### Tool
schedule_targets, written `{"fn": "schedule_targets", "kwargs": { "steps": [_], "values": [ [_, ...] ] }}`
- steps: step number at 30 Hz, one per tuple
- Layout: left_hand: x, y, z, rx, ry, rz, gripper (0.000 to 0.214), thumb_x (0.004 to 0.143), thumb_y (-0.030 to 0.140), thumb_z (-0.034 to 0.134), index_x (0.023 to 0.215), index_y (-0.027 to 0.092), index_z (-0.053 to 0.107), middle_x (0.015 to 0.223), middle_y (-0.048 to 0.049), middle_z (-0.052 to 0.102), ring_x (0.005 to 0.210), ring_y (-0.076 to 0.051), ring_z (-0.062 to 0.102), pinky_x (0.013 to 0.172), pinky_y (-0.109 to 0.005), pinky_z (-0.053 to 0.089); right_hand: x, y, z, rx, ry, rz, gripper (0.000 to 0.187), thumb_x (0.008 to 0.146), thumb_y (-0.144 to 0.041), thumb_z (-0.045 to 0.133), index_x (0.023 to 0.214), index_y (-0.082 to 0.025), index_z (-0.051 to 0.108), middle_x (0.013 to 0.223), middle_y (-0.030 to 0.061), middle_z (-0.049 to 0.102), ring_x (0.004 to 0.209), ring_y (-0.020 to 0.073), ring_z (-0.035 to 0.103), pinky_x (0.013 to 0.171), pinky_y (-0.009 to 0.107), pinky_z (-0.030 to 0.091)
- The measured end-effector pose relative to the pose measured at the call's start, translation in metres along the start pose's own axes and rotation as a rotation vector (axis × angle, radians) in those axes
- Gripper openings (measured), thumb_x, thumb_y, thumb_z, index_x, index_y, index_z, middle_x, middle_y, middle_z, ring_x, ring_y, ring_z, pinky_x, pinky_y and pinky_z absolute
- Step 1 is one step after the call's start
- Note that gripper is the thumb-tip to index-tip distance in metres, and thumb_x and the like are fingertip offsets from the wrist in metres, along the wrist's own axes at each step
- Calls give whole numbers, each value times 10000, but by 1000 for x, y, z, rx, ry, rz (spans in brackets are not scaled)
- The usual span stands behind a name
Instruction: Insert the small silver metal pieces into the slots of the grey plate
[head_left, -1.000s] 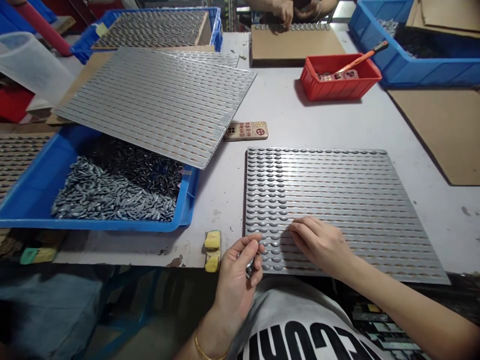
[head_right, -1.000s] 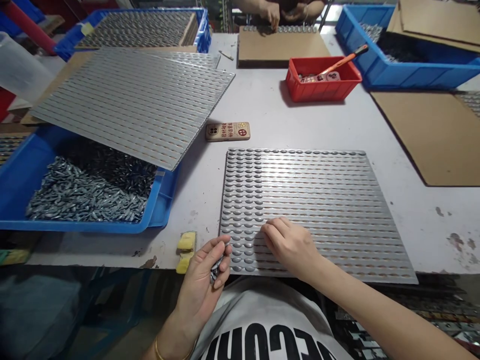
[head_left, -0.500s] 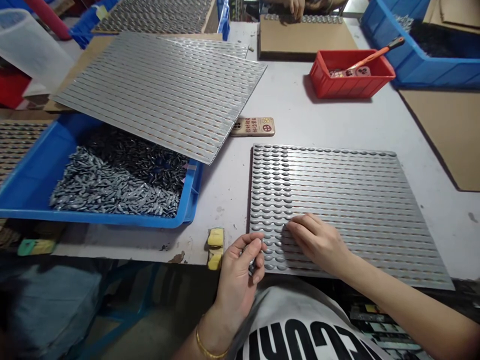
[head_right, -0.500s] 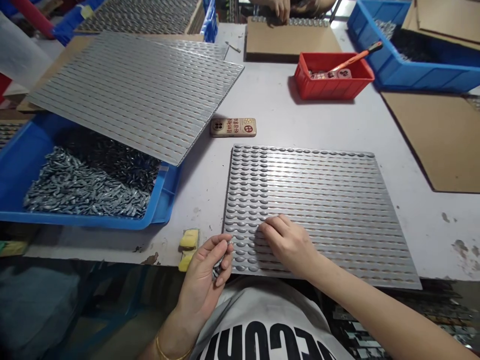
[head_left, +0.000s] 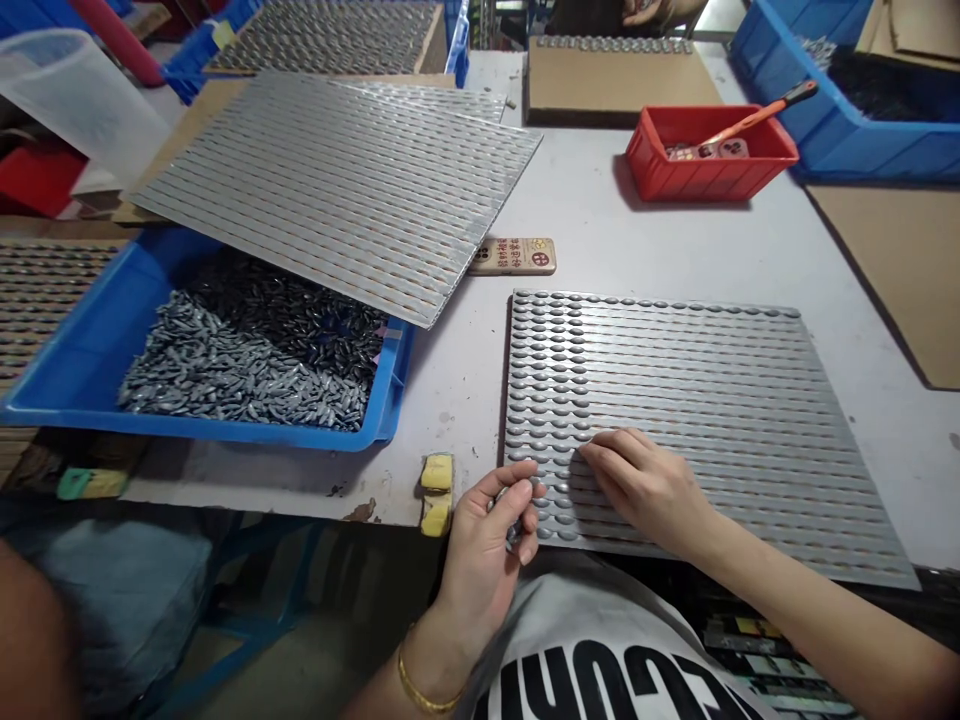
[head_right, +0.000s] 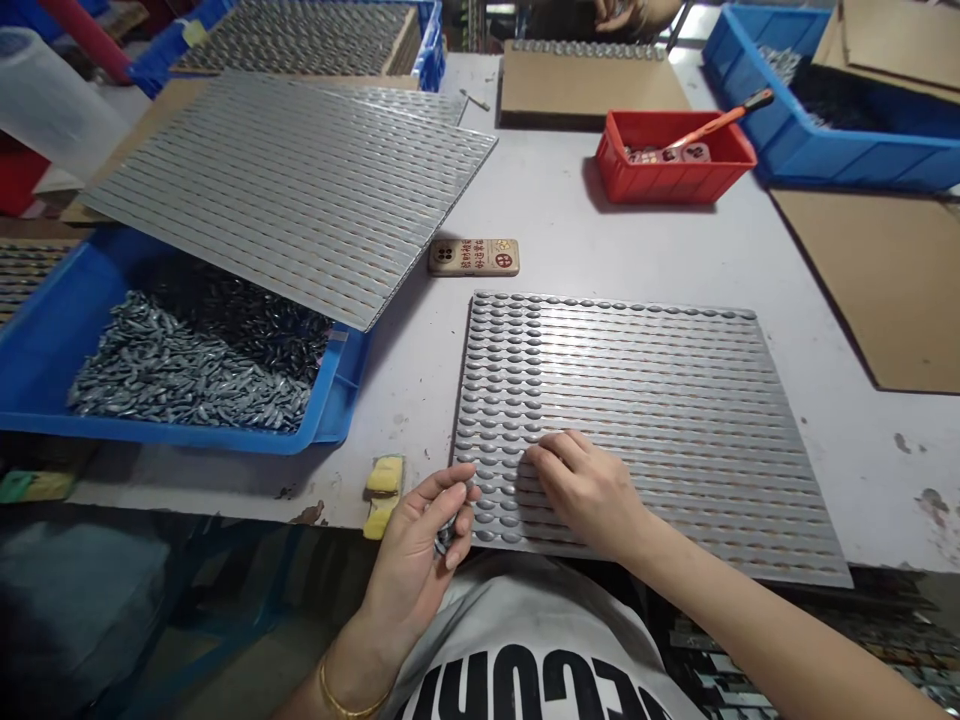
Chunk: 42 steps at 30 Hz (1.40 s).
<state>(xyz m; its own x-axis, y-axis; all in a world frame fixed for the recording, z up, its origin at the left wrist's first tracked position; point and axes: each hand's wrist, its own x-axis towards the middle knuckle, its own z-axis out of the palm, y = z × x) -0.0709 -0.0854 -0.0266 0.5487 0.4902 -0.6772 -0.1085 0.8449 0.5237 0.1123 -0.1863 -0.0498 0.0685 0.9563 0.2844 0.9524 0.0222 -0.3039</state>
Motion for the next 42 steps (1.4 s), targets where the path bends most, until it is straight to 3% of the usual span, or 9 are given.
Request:
{"fn": "schedule_targets", "kwargs": {
  "steps": [3,7,12,16,19,21,25,35,42],
  "values": [
    [-1,-1,2,47,-2,8,243,756,283,751,929,162,631,758,-31,641,528,-49,443,383,-129,321,5,-13,-13,282,22,48,272,897,-99,547,1151,-186,593,1033,94,643,926,200,608,760,314,515],
    [-4,-7,4,108,-52,10,233,737,306,766,818,171,595,572,33,532,467,-47,392,362,-126,292,14,-34,-29,667,-96,47,224,913,-105,530,1100,-204,607,994,70,640,882,158,615,733,274,513],
    [-8,-15,6,131,-107,-47,229,732,285,769,817,165,593,535,48,492,442,-40,359,350,-116,276,10,-40,-32,787,-131,136,160,928,-117,517,989,-212,631,852,30,646,772,133,616,676,256,504],
    [-7,9,5,-37,-94,-103,193,795,304,702,858,143,616,707,-6,572,476,-35,416,330,-106,242,-3,-24,-30,667,-58,121,196,918,-104,521,1041,-214,627,922,49,662,837,149,633,710,264,521],
    [-4,33,1,-273,91,115,122,858,261,597,876,144,629,755,-22,574,543,-61,496,375,-126,340,-11,-6,-21,431,60,82,215,912,-94,508,1040,-212,634,928,62,671,832,162,636,702,278,528],
    [-1,39,0,-320,160,133,131,870,222,562,921,132,642,816,-55,596,645,-106,568,466,-169,445,-14,3,-11,287,56,34,226,917,-98,491,1047,-207,640,930,72,678,821,169,632,692,290,531],
    [1,27,0,-313,96,-20,182,861,203,576,987,97,653,796,-59,579,618,-100,539,451,-174,418,-15,8,4,104,-7,-45,246,924,-107,471,1085,-184,642,937,88,679,828,185,622,696,306,531],
    [-5,12,0,-44,45,-8,208,807,279,710,954,159,626,762,-21,634,615,-87,591,520,-162,489,-12,5,3,-57,-69,-105,243,900,-54,467,1035,-153,644,918,94,651,848,199,566,684,303,490],
    [-5,4,3,-6,24,5,295,752,327,763,943,136,645,754,-35,656,621,-96,607,573,-194,527,-11,3,2,-39,-74,-62,232,887,-66,473,998,-167,651,881,89,644,820,197,574,655,295,485]
  ]
}}
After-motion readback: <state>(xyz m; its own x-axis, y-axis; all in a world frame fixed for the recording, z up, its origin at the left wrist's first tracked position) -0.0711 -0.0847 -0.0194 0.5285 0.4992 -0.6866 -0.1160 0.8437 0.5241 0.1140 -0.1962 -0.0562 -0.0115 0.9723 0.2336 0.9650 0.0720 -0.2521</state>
